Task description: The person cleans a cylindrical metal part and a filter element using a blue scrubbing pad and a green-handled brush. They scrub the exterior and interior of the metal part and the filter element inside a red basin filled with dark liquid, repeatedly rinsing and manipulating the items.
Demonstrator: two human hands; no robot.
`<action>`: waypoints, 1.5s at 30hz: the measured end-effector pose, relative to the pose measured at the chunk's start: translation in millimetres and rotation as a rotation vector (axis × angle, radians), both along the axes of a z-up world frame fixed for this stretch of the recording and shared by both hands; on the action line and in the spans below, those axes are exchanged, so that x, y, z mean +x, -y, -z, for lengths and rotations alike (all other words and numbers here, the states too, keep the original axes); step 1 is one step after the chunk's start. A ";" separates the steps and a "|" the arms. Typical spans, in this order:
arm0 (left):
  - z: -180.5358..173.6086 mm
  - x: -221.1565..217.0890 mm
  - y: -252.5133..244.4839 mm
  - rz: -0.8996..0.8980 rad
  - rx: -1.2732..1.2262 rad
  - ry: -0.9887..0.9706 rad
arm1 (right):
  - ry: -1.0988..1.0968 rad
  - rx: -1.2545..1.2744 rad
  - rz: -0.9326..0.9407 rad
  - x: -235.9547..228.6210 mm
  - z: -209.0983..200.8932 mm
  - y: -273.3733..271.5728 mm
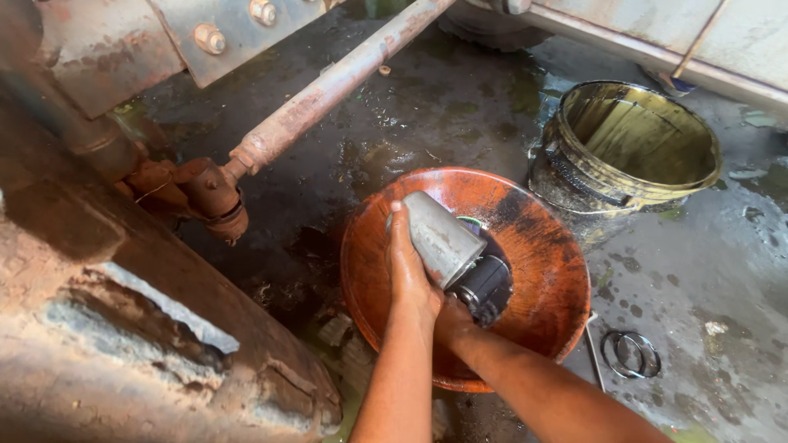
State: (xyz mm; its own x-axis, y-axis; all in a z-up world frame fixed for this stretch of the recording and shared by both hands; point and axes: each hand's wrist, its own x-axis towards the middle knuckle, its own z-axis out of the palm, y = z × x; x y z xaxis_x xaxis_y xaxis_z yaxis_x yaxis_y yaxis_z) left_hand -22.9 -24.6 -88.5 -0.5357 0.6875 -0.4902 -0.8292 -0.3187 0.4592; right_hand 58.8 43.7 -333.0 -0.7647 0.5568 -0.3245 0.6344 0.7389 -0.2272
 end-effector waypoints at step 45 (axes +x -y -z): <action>-4.9 74.4 -5.8 -0.085 0.144 0.338 | -0.430 -0.207 -0.007 59.5 -412.3 -21.6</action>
